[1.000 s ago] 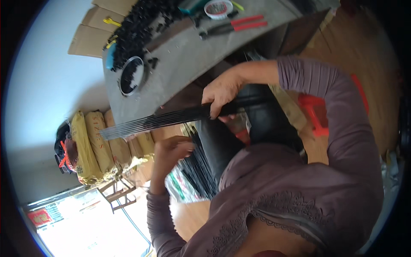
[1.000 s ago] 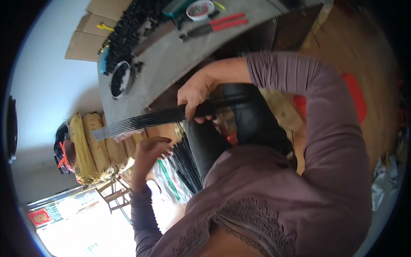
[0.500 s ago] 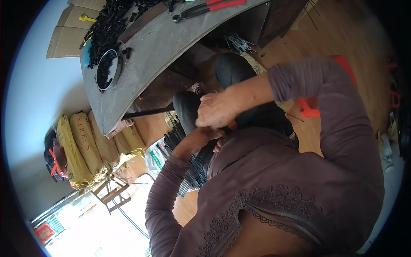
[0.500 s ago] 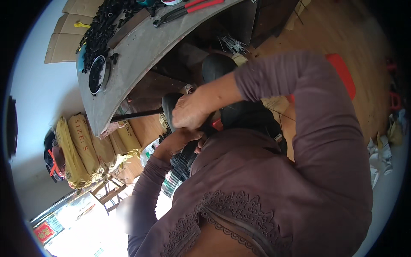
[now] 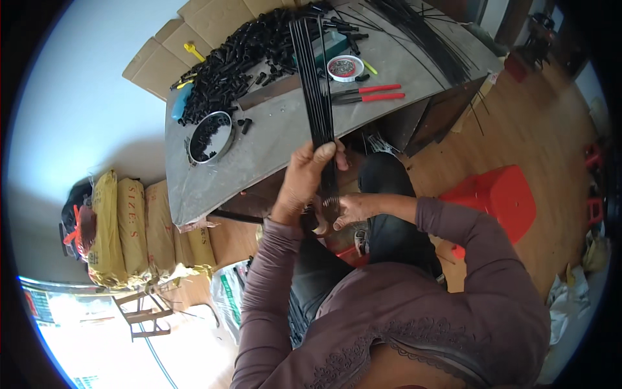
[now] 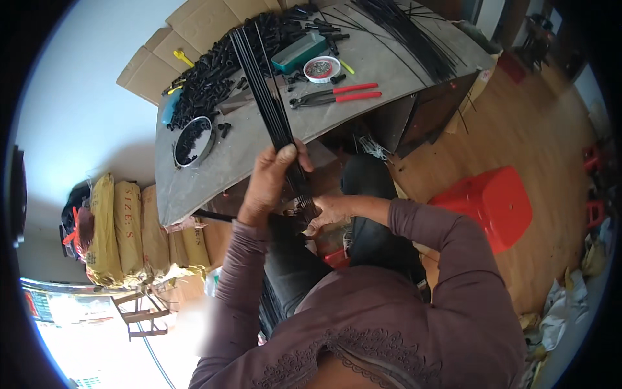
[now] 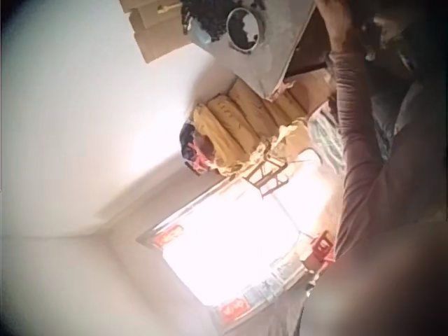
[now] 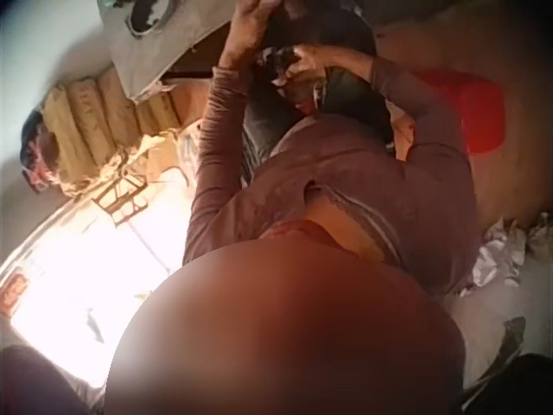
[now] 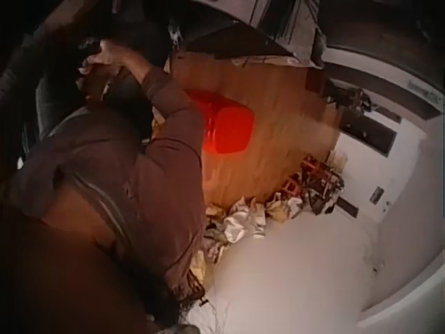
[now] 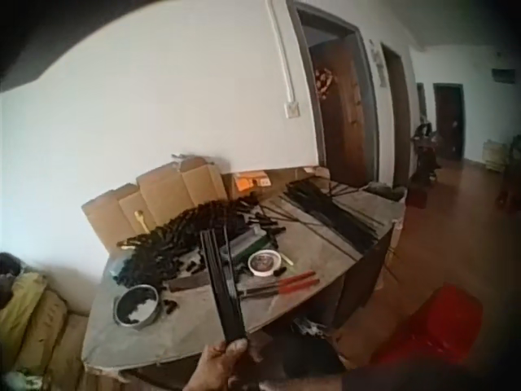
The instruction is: Assembling bundles of wires into a fixture using zip ties and wire cutters at a workbench.
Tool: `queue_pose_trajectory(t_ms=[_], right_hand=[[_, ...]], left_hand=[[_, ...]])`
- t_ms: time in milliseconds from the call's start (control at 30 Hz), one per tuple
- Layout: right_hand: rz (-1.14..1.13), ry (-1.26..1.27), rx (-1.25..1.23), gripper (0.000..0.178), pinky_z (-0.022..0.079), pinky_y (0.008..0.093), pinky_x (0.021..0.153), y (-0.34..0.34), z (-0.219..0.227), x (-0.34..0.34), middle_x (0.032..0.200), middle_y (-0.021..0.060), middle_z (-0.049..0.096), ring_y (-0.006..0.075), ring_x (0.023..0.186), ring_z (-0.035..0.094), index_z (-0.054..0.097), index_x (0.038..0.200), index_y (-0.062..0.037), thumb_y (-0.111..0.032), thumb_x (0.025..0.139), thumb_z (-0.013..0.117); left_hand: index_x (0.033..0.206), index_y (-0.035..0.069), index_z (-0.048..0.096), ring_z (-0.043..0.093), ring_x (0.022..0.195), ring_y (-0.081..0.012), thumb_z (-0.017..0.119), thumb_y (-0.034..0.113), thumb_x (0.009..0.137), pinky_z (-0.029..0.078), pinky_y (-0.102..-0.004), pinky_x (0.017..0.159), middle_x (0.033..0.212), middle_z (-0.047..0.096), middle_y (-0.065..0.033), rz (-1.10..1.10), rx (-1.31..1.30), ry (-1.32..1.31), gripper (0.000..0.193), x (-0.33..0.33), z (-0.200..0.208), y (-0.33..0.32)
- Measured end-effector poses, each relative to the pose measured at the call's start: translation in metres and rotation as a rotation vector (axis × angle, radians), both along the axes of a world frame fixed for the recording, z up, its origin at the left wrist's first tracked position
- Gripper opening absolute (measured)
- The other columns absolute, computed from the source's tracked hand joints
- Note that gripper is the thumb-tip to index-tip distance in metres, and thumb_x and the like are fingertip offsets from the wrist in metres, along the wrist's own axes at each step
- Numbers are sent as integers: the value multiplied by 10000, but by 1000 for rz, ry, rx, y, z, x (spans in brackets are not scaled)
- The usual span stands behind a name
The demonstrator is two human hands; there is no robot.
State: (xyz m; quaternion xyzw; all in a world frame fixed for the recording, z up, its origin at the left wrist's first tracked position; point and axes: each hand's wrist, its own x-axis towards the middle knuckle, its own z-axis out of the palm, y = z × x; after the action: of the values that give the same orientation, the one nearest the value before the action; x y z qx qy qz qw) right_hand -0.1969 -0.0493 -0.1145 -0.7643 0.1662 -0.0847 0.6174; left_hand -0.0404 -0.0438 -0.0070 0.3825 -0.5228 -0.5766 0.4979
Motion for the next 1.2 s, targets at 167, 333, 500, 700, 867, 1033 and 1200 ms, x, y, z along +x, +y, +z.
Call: queue_pose_trajectory(t_ms=[167,333,500,700,867,1033,1200], right_hand=[[155,335,216,366,470,355,778,20,-92,-6,911,99,642,197,885,587,616,1044,-24,-359,896,625],[210,523,113,417,459,371,568,41,-78,-6,693,107,634,218,590,589,639,904,-13,-426,897,585],[340,557,-38,419,459,386,662,54,-61,-6,734,124,641,234,691,608,646,906,-20,-434,887,586],[467,478,71,344,445,383,727,71,-99,-18,831,103,657,211,802,594,654,936,-63,-399,882,608],[499,345,219,280,481,329,767,27,-15,-24,857,86,663,196,839,626,635,931,-13,-288,886,611],[-134,-428,297,369,494,352,886,-77,111,-46,1112,126,624,210,1012,613,552,1216,12,-253,973,469],[14,-705,140,474,483,349,921,-61,199,-4,1236,171,580,250,1133,580,501,1282,25,-346,1002,408]], left_hand=[[996,34,573,575,774,-127,531,245,966,473,-258,720,814,595,-27,168,135,186,216,-11,-87,54],[1014,33,570,581,795,-138,526,255,971,482,-264,732,851,592,-35,292,139,195,230,-6,-81,107],[1051,23,565,587,853,-139,520,249,975,483,-282,791,887,616,-49,304,120,261,243,-6,-62,132],[1155,-9,543,629,890,-178,520,251,966,502,-310,810,930,632,-84,349,110,155,322,-10,-39,113],[1043,22,582,597,743,-109,506,272,979,496,-248,669,823,595,-28,302,170,187,268,-16,-20,90],[1047,23,577,588,731,-117,450,431,984,490,-253,680,833,596,-34,247,102,62,433,-44,-10,82],[1075,3,570,573,699,-157,278,632,947,486,-291,697,841,593,-65,198,271,357,706,-55,-14,64]])
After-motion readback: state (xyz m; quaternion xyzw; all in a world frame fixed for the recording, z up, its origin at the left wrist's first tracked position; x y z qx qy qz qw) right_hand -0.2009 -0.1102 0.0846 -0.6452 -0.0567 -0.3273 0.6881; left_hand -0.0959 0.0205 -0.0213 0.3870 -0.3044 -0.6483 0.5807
